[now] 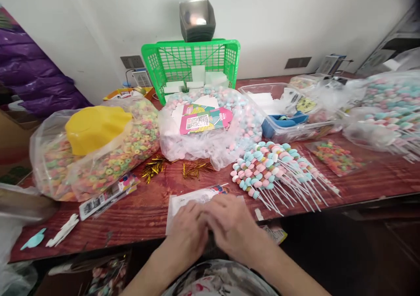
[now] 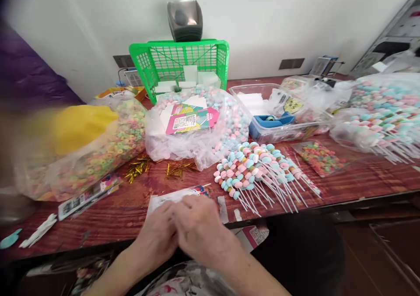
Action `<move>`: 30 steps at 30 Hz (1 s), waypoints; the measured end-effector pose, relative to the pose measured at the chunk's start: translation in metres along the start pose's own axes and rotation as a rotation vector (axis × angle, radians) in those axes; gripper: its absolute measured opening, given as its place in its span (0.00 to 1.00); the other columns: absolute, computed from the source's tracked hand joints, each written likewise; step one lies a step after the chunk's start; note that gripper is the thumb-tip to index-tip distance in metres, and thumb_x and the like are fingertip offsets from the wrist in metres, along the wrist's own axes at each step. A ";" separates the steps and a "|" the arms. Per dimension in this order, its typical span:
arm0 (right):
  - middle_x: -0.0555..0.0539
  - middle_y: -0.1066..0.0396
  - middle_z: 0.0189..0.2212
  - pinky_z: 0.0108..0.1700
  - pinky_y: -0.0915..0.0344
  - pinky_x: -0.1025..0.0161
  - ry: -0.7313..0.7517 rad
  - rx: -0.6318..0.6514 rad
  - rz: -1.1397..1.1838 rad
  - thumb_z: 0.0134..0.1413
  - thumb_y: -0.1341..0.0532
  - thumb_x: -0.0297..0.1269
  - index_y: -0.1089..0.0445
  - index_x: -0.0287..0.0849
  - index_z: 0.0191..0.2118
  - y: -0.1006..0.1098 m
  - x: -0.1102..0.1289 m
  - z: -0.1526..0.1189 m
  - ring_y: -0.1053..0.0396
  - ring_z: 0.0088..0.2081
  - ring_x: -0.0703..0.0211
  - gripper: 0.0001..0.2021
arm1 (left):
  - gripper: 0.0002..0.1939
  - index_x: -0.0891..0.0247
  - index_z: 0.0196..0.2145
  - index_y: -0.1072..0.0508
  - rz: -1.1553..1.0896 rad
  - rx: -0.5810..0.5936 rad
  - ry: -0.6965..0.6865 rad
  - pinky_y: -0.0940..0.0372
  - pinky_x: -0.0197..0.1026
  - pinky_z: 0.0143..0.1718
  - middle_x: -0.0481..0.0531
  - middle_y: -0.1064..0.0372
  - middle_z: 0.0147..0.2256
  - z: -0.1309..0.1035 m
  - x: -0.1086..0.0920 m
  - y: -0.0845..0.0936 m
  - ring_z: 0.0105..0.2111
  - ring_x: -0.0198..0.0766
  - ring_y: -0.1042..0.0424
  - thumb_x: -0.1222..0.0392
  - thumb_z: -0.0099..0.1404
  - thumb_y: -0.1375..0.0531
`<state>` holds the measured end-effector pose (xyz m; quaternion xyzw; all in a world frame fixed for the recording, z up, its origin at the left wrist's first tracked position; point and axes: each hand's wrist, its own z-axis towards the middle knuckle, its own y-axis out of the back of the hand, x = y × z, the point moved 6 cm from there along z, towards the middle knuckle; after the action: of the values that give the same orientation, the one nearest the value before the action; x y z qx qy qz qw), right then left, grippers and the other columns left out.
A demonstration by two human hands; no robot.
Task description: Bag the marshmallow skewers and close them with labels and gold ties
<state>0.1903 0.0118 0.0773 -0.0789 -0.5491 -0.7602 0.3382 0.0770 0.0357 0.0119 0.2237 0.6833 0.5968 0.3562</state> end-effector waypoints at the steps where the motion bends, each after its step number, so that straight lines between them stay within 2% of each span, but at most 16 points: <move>1: 0.46 0.29 0.29 0.36 0.42 0.62 -0.040 -0.119 -0.068 0.58 0.48 0.27 0.30 0.40 0.33 0.021 -0.014 -0.007 0.34 0.33 0.58 0.10 | 0.14 0.62 0.44 0.28 0.061 0.026 -0.047 0.34 0.50 0.46 0.58 0.31 0.44 0.021 -0.014 -0.003 0.45 0.48 0.34 0.66 0.61 0.47; 2: 0.46 0.29 0.31 0.38 0.41 0.62 -0.088 -0.214 -0.151 0.59 0.47 0.27 0.29 0.40 0.35 0.041 -0.030 -0.017 0.34 0.35 0.57 0.09 | 0.15 0.64 0.44 0.29 0.128 0.046 -0.085 0.34 0.51 0.44 0.59 0.32 0.44 0.037 -0.024 -0.006 0.45 0.49 0.34 0.67 0.60 0.46; 4: 0.44 0.27 0.35 0.41 0.40 0.61 -0.157 -0.341 -0.389 0.60 0.45 0.30 0.28 0.39 0.38 0.081 -0.062 -0.039 0.33 0.37 0.56 0.08 | 0.17 0.67 0.46 0.30 0.237 0.076 -0.144 0.33 0.50 0.42 0.61 0.33 0.45 0.055 -0.034 -0.013 0.45 0.50 0.35 0.71 0.59 0.47; 6: 0.43 0.26 0.36 0.41 0.41 0.59 -0.256 -0.359 -0.660 0.60 0.43 0.33 0.27 0.38 0.38 0.109 -0.093 -0.057 0.33 0.38 0.54 0.08 | 0.18 0.68 0.46 0.30 0.311 0.079 -0.143 0.34 0.48 0.40 0.61 0.33 0.43 0.060 -0.032 -0.019 0.43 0.49 0.34 0.74 0.59 0.48; 9: 0.43 0.26 0.38 0.39 0.44 0.58 -0.356 -0.226 -0.912 0.60 0.43 0.33 0.26 0.40 0.38 0.124 -0.128 -0.064 0.34 0.40 0.50 0.09 | 0.19 0.68 0.48 0.31 0.345 0.056 -0.080 0.34 0.47 0.39 0.60 0.33 0.42 0.057 -0.022 -0.025 0.41 0.48 0.33 0.75 0.61 0.49; 12: 0.42 0.27 0.37 0.37 0.49 0.57 -0.424 -0.060 -1.028 0.59 0.44 0.33 0.26 0.41 0.36 0.119 -0.145 -0.051 0.35 0.40 0.48 0.09 | 0.26 0.68 0.56 0.37 0.331 0.033 -0.058 0.33 0.48 0.41 0.60 0.32 0.45 0.053 -0.017 -0.023 0.43 0.48 0.33 0.76 0.61 0.50; 15: 0.41 0.28 0.33 0.36 0.50 0.57 -0.454 0.061 -1.042 0.57 0.45 0.30 0.28 0.39 0.32 0.112 -0.151 -0.035 0.34 0.38 0.48 0.09 | 0.30 0.69 0.60 0.41 0.326 0.061 -0.082 0.33 0.48 0.45 0.61 0.33 0.49 0.051 -0.016 -0.021 0.47 0.48 0.33 0.77 0.60 0.52; 17: 0.40 0.28 0.31 0.36 0.49 0.57 -0.463 0.076 -1.027 0.55 0.45 0.29 0.28 0.38 0.32 0.110 -0.153 -0.029 0.33 0.36 0.48 0.07 | 0.30 0.69 0.60 0.41 0.324 0.071 -0.094 0.34 0.49 0.47 0.61 0.34 0.51 0.051 -0.015 -0.021 0.49 0.48 0.34 0.77 0.60 0.52; 23: 0.38 0.29 0.29 0.30 0.48 0.60 -0.576 -0.017 -1.031 0.56 0.46 0.28 0.32 0.35 0.34 0.109 -0.161 -0.036 0.31 0.31 0.49 0.06 | 0.27 0.70 0.59 0.40 0.311 0.044 -0.075 0.34 0.50 0.46 0.63 0.33 0.49 0.055 -0.013 -0.025 0.47 0.49 0.32 0.74 0.62 0.51; 26: 0.41 0.28 0.28 0.26 0.51 0.61 -0.640 -0.139 -0.986 0.60 0.49 0.31 0.32 0.37 0.36 0.126 -0.157 -0.048 0.32 0.26 0.53 0.09 | 0.29 0.70 0.61 0.42 0.302 0.046 -0.097 0.34 0.49 0.45 0.62 0.32 0.48 0.053 -0.014 -0.023 0.46 0.48 0.32 0.75 0.62 0.53; 28: 0.41 0.28 0.29 0.27 0.50 0.61 -0.588 -0.200 -0.931 0.62 0.51 0.33 0.33 0.40 0.37 0.144 -0.146 -0.054 0.32 0.27 0.54 0.10 | 0.30 0.69 0.62 0.44 0.282 0.057 -0.136 0.35 0.47 0.46 0.62 0.34 0.49 0.048 -0.014 -0.019 0.48 0.47 0.34 0.75 0.61 0.52; 30: 0.43 0.28 0.30 0.27 0.50 0.60 -0.378 -0.171 -0.853 0.60 0.51 0.34 0.34 0.43 0.34 0.156 -0.127 -0.053 0.33 0.27 0.55 0.09 | 0.30 0.69 0.61 0.44 0.271 0.063 -0.171 0.36 0.45 0.47 0.62 0.35 0.50 0.045 -0.016 -0.015 0.49 0.47 0.35 0.75 0.61 0.51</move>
<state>0.3936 -0.0073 0.1166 -0.0110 -0.5201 -0.8459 -0.1178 0.1230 0.0508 -0.0011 0.3750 0.6324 0.5965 0.3220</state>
